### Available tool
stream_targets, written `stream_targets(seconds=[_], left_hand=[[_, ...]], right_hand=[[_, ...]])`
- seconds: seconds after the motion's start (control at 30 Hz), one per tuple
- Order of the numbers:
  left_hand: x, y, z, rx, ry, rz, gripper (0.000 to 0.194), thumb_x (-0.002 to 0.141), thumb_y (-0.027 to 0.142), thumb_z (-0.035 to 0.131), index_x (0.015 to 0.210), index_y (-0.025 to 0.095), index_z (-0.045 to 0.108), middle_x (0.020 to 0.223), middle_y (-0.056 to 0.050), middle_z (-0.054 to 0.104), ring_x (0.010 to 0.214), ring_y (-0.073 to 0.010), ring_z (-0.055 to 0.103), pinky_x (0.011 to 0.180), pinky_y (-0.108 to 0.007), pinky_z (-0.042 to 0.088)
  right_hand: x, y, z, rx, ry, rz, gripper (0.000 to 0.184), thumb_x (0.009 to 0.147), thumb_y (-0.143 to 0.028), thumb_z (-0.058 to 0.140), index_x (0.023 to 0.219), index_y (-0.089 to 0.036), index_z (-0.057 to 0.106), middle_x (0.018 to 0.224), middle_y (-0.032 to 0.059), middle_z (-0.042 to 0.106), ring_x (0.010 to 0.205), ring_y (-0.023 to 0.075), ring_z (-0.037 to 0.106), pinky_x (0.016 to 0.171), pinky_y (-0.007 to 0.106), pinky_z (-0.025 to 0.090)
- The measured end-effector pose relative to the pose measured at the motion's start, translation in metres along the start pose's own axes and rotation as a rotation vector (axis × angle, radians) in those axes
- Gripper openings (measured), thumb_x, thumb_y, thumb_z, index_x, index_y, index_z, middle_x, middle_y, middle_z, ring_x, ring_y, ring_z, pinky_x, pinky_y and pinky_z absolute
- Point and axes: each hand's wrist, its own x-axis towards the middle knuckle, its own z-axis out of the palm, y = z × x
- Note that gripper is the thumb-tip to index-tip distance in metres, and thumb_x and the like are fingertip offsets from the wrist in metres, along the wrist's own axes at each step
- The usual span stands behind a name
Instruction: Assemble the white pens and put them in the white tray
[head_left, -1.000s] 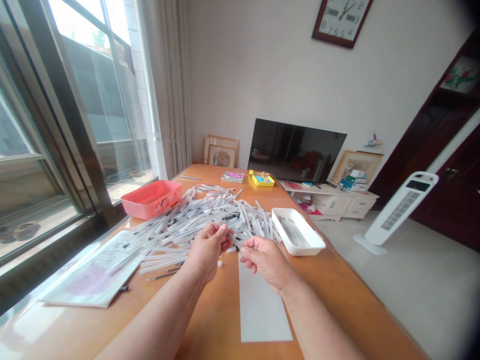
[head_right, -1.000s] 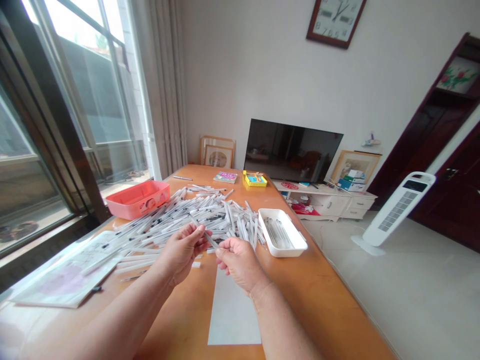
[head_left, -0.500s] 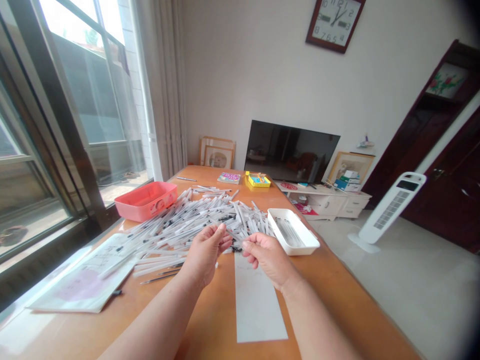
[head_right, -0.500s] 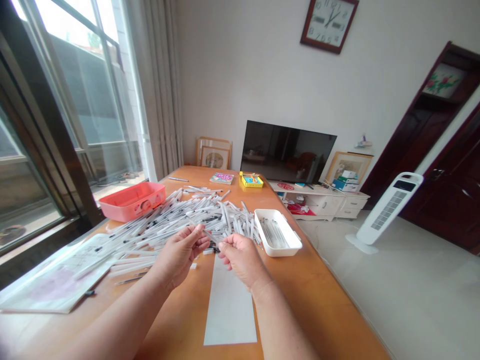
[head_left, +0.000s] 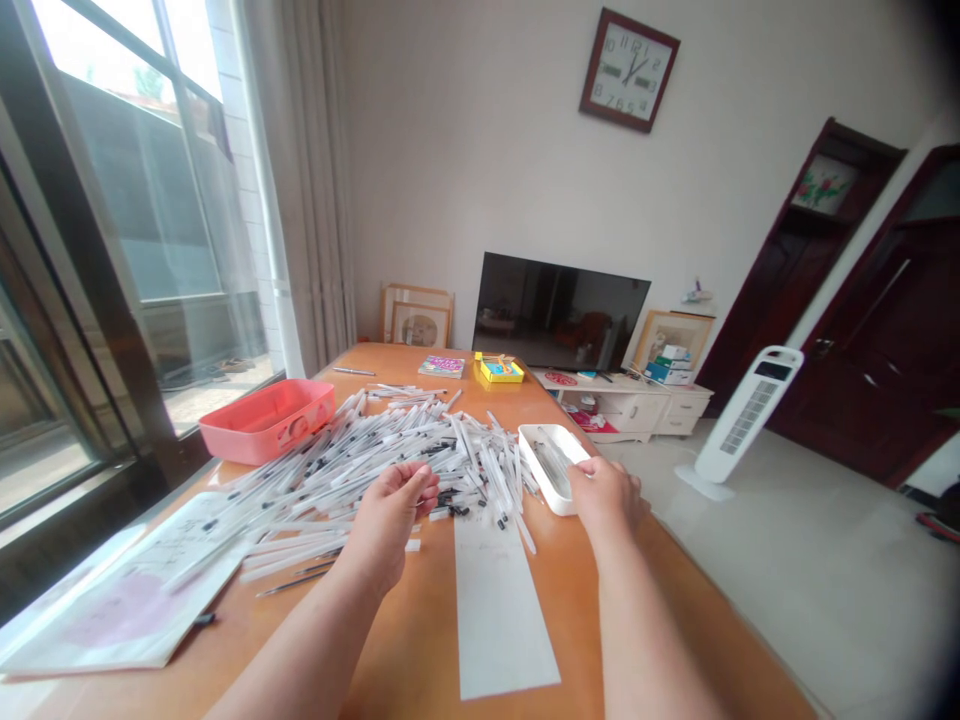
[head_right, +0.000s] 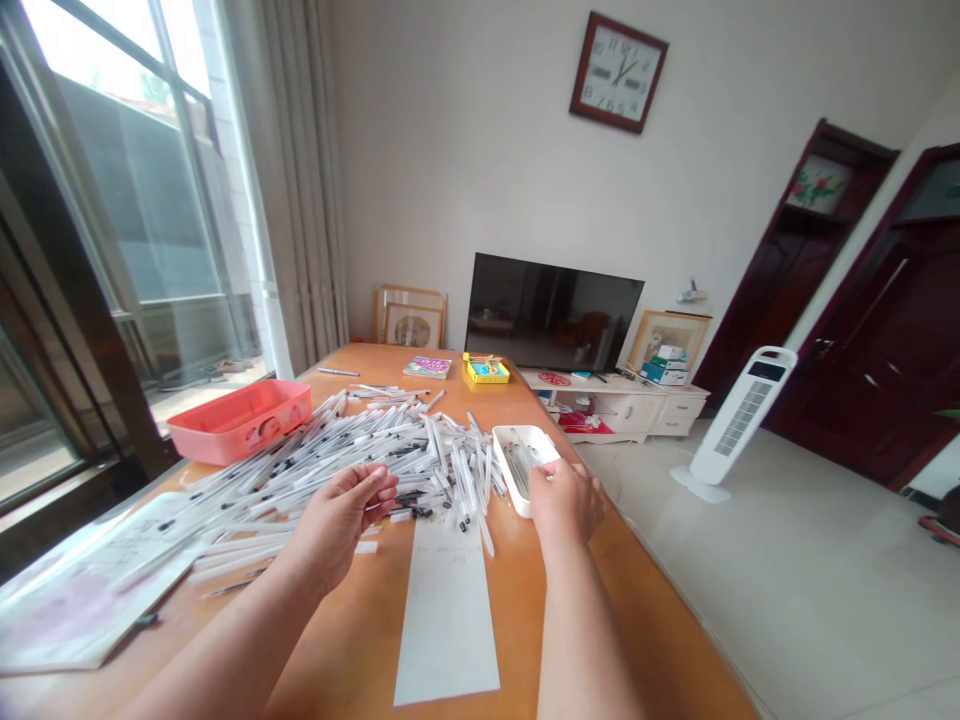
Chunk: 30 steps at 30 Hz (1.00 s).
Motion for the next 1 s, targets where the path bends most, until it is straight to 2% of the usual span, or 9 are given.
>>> stream_targets(seconds=[0.1,0.37,0.67,0.83,1.0], left_hand=[[0.001,0.000,-0.001,0.022,-0.005,-0.010,0.045,0.063,0.048,0.084,0.088,0.017,0.064,0.083,-0.005,0.069,0.074,-0.0149,0.064,0.074,-0.029,0.052],[0.000,0.000,-0.002,0.056,-0.022,-0.018,0.040,0.070,0.047,0.080,0.091,0.017,0.063,0.086,-0.006,0.069,0.076,-0.0146,0.062,0.077,-0.030,0.050],[0.002,-0.001,-0.003,0.054,-0.001,-0.017,0.045,0.065,0.049,0.083,0.090,0.016,0.065,0.086,-0.008,0.070,0.076,-0.0156,0.063,0.076,-0.031,0.050],[0.001,0.000,-0.003,0.074,-0.011,-0.019,0.042,0.069,0.049,0.080,0.091,0.016,0.063,0.086,-0.007,0.070,0.077,-0.0152,0.063,0.078,-0.030,0.049],[0.000,0.001,-0.002,0.077,-0.010,-0.023,0.041,0.071,0.047,0.078,0.093,0.017,0.062,0.085,-0.006,0.068,0.075,-0.0142,0.061,0.077,-0.029,0.048]], right_hand=[[0.000,0.002,0.006,-0.056,-0.054,0.016,0.027,0.083,-0.036,0.053,0.092,-0.028,0.076,0.110,0.0136,0.066,0.109,0.0378,0.050,0.085,0.051,0.035],[0.001,0.005,0.016,-0.098,-0.121,0.002,0.026,0.079,-0.034,0.055,0.089,-0.025,0.078,0.114,0.0155,0.066,0.111,0.0387,0.047,0.085,0.051,0.034],[0.004,0.007,0.020,-0.121,-0.159,-0.006,0.025,0.080,-0.033,0.055,0.088,-0.024,0.078,0.106,0.0167,0.070,0.113,0.0402,0.048,0.085,0.051,0.035],[0.003,0.002,0.019,-0.121,-0.139,-0.001,0.026,0.082,-0.030,0.051,0.090,-0.028,0.076,0.093,0.0107,0.072,0.110,0.0356,0.054,0.088,0.050,0.035],[0.004,-0.001,0.006,-0.086,-0.136,0.039,0.033,0.089,-0.036,0.043,0.095,-0.029,0.074,0.092,0.0078,0.073,0.091,0.0289,0.063,0.087,0.044,0.038]])
